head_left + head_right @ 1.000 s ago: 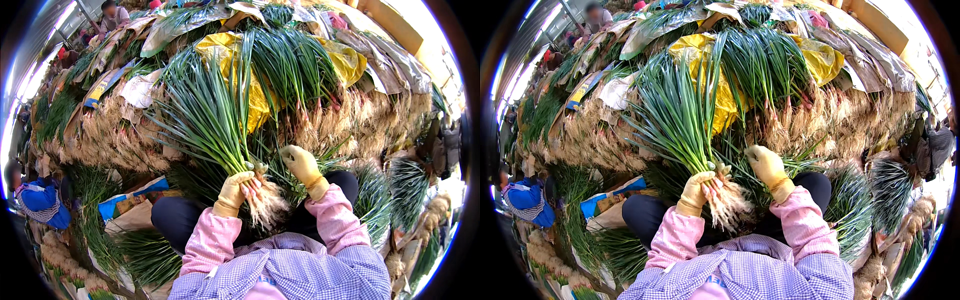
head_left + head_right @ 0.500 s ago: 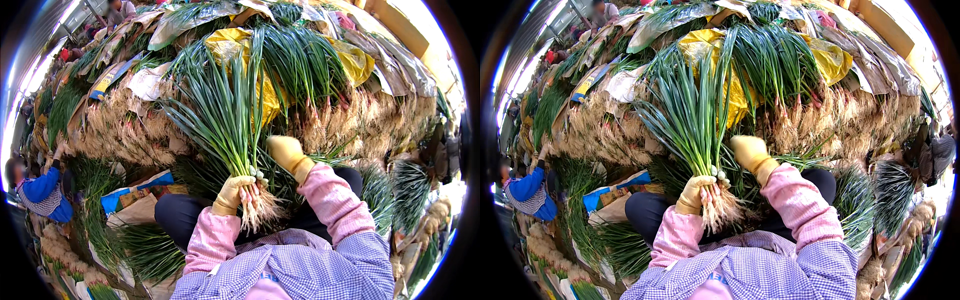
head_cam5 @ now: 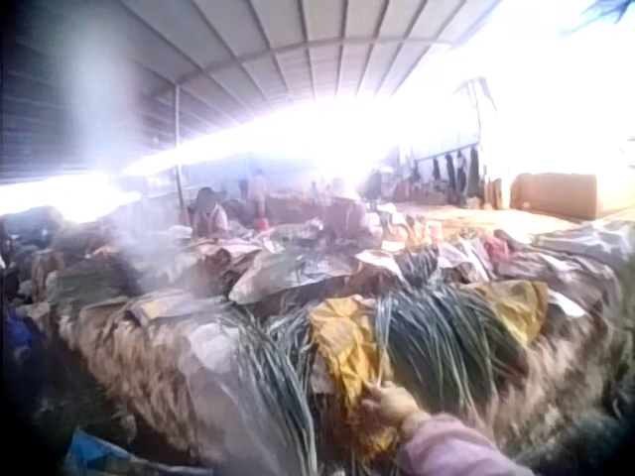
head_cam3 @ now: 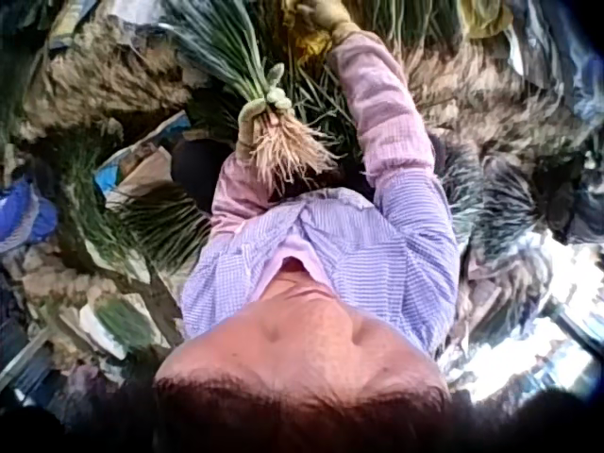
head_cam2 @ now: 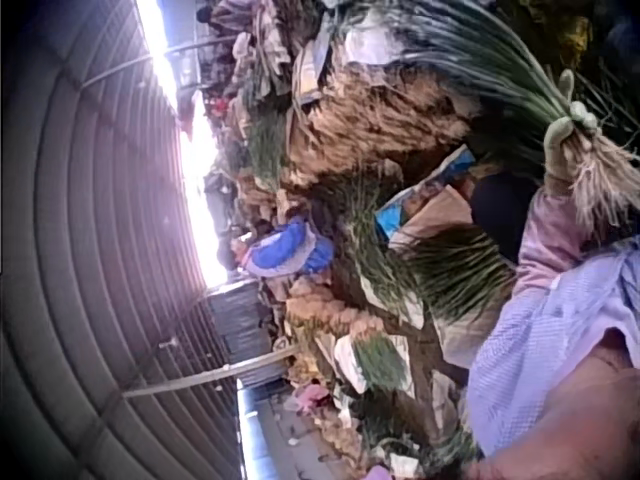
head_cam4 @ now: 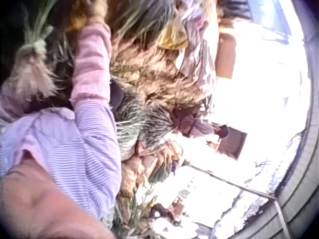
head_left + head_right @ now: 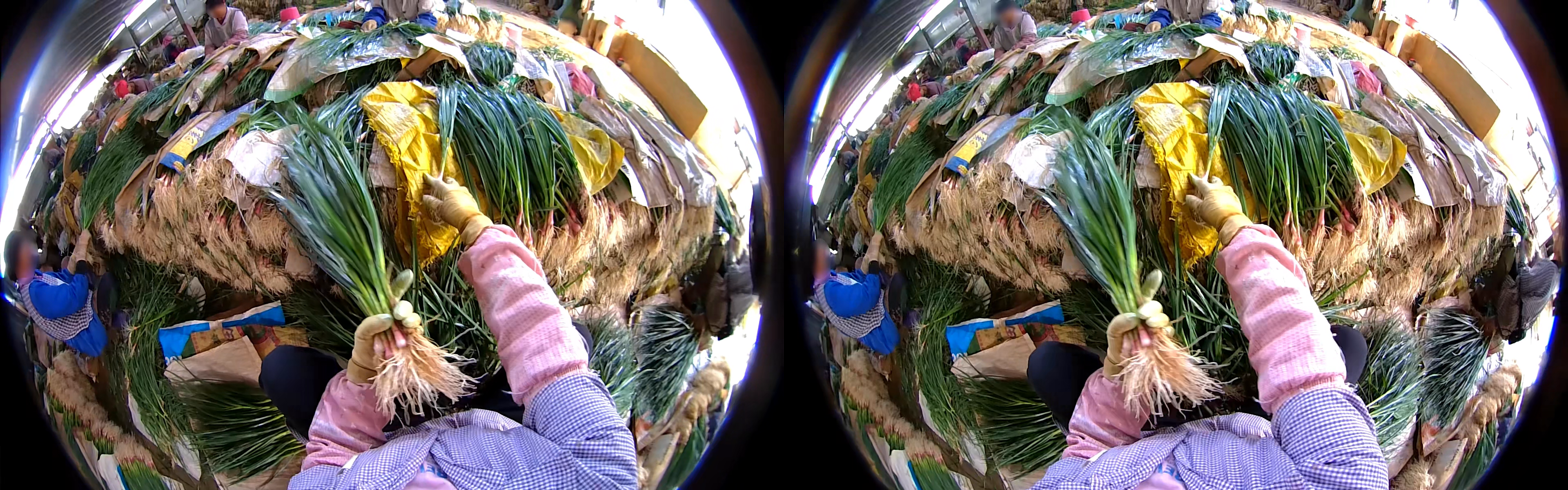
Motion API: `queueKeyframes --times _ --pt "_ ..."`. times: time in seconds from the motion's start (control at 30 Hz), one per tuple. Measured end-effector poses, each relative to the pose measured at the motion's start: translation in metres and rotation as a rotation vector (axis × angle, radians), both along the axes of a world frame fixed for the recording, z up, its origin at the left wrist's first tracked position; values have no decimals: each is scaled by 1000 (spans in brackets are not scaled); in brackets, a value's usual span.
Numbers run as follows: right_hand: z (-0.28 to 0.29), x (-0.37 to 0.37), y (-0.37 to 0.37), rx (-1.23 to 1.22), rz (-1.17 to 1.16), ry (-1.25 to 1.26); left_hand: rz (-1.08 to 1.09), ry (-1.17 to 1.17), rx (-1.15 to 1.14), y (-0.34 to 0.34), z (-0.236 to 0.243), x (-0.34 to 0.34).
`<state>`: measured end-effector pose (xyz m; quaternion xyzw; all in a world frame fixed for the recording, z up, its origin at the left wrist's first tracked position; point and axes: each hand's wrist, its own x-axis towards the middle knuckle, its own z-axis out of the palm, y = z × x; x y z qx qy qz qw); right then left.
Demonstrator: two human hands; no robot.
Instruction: The person sits cross-legged on the floor and sorts through a large pile of green onions. They pick up bunches, separate individual stalks, and place them into a growing bundle held in their left hand. The person continues this process throughout the clip, handling the vegetables by hand.
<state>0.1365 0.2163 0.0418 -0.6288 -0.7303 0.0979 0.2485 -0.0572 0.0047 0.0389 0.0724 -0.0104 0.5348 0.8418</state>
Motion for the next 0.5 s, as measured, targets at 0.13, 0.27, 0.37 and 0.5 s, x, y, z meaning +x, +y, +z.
queueKeyframes --times 0.13,0.27,0.37,0.5 --pt "27 4 -41 -37 -63 328 -65 330 -44 1 -17 4" --pt "12 32 -148 90 223 510 -89 522 -52 4 -16 20" --pt "12 36 -212 -162 451 196 -292 488 -57 13 -35 32" --pt "9 64 -204 -663 190 904 -187 402 -101 3 -44 53"
